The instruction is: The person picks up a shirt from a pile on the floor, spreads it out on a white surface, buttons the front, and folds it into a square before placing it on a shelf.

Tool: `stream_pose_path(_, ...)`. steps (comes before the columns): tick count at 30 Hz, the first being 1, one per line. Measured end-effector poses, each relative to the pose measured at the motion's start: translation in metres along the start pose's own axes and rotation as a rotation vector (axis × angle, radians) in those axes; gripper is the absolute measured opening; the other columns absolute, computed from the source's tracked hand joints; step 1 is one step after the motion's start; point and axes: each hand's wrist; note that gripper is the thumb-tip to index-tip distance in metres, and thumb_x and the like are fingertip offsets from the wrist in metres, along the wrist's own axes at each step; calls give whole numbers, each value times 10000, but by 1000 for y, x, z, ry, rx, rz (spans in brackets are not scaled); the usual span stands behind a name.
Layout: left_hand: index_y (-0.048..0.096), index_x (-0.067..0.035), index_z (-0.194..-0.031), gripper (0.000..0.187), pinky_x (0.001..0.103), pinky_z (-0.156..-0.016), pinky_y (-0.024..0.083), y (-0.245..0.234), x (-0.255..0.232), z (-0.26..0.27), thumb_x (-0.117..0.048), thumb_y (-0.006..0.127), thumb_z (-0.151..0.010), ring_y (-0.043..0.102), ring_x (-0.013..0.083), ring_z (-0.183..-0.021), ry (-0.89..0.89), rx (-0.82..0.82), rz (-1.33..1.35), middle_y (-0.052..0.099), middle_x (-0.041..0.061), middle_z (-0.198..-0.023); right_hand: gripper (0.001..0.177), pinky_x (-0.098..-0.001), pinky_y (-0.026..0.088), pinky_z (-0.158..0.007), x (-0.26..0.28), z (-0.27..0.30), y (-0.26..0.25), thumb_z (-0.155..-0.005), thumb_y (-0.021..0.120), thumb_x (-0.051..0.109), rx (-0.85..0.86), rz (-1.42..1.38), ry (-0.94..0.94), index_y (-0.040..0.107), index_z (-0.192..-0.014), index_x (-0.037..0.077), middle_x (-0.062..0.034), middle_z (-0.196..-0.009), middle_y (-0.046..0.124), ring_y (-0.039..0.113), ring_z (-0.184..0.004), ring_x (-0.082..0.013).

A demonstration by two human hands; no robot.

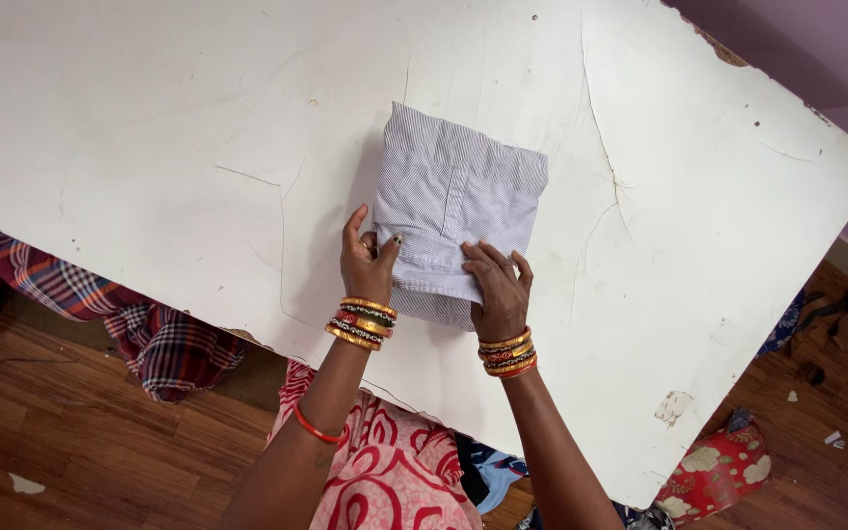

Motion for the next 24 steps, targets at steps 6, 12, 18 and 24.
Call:
stream_pose_path(6,396,-111,-1502,810,303,-722,548,-21,38,22,1,783,-799,628,125,-724,-137,-31,-474,662,27,-848,319,-499,244,-1177,13,49,23,-822,672,14,185,122,-3,701,-1117,132,-19,-1422,632,482,-1406,-211)
stream_pose_path(12,280,-93,-1576,893,408,-941,545,-20,18,35,8,716,-804,607,269,-1086,64,-141,-561,640,122,-1206,572,-562,118,-1169,11,69,13,-911,555,553,258,85,-9,671,-1241,100,-79,-1495,469,303,-1449,-267)
stream_pose_path(18,276,-84,-1590,808,547,-1282,267,24,-36,11,-24,659,-881,308,354,-1547,676,-87,-702,381,123,-1628,456,-526,71,-1275,10,2,22,-1079,433,394,-32,99,129,635,-1397,136,-70,-1616,452,249,-1563,-259)
stream_pose_path(24,163,-162,-1666,788,647,-1258,69,65,-39,-53,-344,551,-1005,-12,327,-1592,705,260,-1217,8,31,-1739,554,-603,18,-1270,-29,-72,68,-1073,443,405,61,217,294,429,-1593,213,-47,-1729,225,104,-1611,-307)
Point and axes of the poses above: each hand's wrist, its own z-axis away from the middle knuckle, its own y-axis out of the palm, x = y × z
